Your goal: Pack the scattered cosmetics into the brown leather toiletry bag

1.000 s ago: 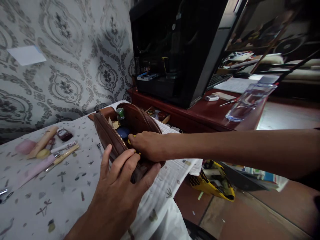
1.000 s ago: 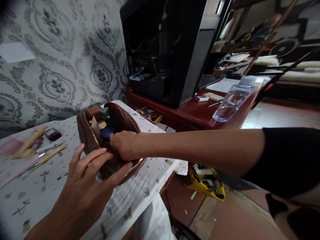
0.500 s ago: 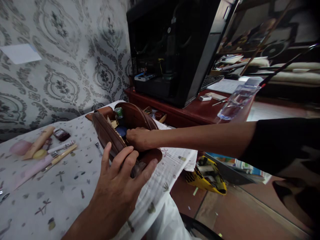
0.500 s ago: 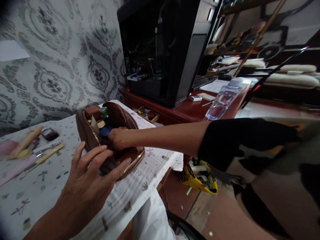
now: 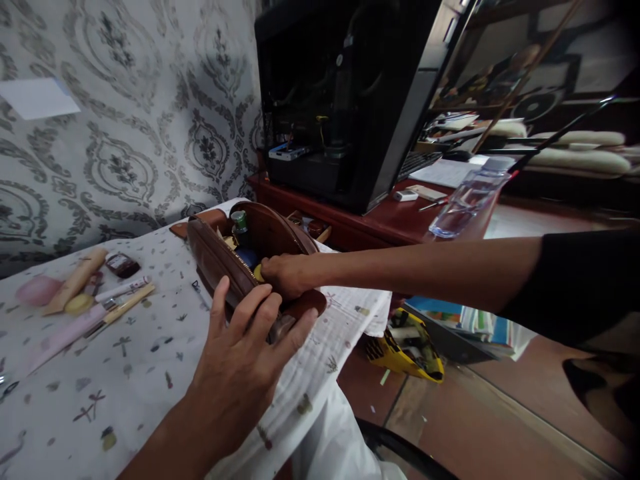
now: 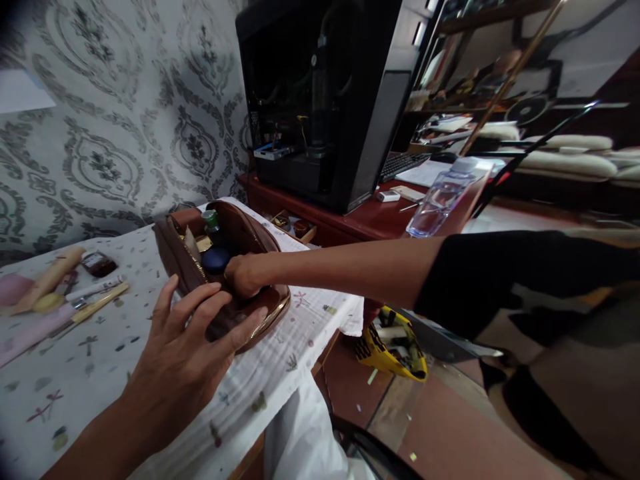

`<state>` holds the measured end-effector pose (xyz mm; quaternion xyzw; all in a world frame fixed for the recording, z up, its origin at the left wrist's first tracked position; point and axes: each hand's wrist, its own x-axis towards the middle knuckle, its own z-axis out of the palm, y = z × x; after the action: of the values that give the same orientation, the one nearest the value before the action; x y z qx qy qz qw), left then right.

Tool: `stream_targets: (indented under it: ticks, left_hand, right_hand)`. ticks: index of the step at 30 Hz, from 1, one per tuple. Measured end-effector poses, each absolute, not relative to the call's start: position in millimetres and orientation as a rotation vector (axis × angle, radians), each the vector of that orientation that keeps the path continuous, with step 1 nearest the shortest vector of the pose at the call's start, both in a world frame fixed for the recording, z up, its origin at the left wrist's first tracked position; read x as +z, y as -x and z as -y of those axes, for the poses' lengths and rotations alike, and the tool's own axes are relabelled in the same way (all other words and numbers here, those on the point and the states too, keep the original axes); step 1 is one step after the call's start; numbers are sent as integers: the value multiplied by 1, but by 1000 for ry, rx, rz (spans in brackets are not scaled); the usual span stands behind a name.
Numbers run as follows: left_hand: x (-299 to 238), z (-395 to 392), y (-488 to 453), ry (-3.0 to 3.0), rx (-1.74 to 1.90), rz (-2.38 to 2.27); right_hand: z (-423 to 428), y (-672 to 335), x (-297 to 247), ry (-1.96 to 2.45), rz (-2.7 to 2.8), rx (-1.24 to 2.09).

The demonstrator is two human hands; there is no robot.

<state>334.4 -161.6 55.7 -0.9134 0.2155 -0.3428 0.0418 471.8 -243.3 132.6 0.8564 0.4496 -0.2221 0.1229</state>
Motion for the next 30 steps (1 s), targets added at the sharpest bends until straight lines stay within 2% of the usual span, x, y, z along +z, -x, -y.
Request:
stream_targets:
  ticks: [12, 14, 23, 30]
  left_hand:
    - [55, 159, -335, 2769, -1037, -665]
    - [55, 159, -335, 2772, -1027, -666]
    - [50, 158, -334, 2739, -1019, -640]
    - [50, 158, -334, 2731, -1019, -660]
  right_hand:
    - [249, -473, 120, -2647, -1272, -616]
    - [250, -476, 120, -2630, -1371, -511]
    - [289, -485, 158, -2573, -1988, 328]
    - [315, -502, 130, -2357, -2079, 406]
